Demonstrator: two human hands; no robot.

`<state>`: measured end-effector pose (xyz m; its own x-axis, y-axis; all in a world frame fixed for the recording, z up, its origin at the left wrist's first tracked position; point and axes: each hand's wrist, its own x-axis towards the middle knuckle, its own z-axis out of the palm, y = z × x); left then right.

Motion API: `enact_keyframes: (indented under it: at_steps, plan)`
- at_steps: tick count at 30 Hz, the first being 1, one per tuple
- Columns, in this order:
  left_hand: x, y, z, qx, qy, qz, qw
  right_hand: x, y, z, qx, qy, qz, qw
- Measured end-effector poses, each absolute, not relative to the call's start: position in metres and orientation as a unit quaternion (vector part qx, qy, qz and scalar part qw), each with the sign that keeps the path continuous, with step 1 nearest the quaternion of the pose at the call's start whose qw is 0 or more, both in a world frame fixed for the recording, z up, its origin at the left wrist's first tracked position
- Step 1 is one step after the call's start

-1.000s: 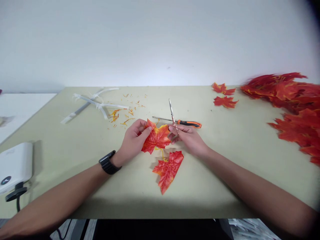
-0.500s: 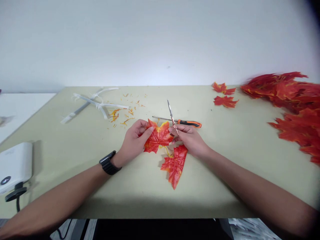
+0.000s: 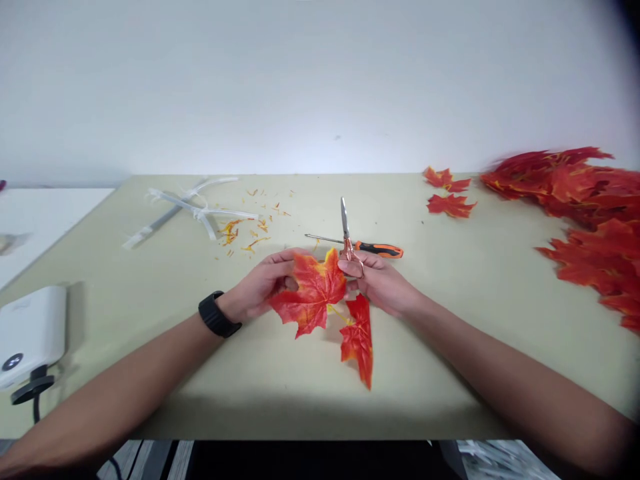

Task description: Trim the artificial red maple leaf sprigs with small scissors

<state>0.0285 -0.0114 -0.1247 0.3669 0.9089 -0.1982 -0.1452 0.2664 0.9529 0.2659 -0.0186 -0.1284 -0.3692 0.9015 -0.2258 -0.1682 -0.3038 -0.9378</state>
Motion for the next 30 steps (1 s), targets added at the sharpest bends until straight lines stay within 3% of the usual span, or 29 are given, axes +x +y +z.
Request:
enact_keyframes:
  at_steps: [3,8,14,20,26,30]
  plan:
    - [0.034,-0.017,-0.123,0.5,0.366,0.369,0.693,0.265,-0.02,-0.13,-0.414,-0.465,0.693,0.363]
    - [0.042,-0.025,-0.115,0.601,0.309,0.414,0.61,0.263,-0.023,-0.13,-0.414,-0.481,0.696,0.336]
    - [0.048,-0.028,-0.122,0.632,0.307,0.387,0.597,0.26,-0.027,-0.127,-0.366,-0.527,0.702,0.311]
    - [0.051,-0.027,-0.127,0.605,0.363,0.437,0.559,0.259,-0.03,-0.131,-0.38,-0.524,0.696,0.311]
    - [0.05,-0.028,-0.122,0.561,0.347,0.451,0.6,0.26,-0.028,-0.133,-0.393,-0.507,0.699,0.315]
    - [0.046,-0.029,-0.123,0.524,0.321,0.484,0.622,0.27,-0.015,-0.132,-0.434,-0.525,0.636,0.361]
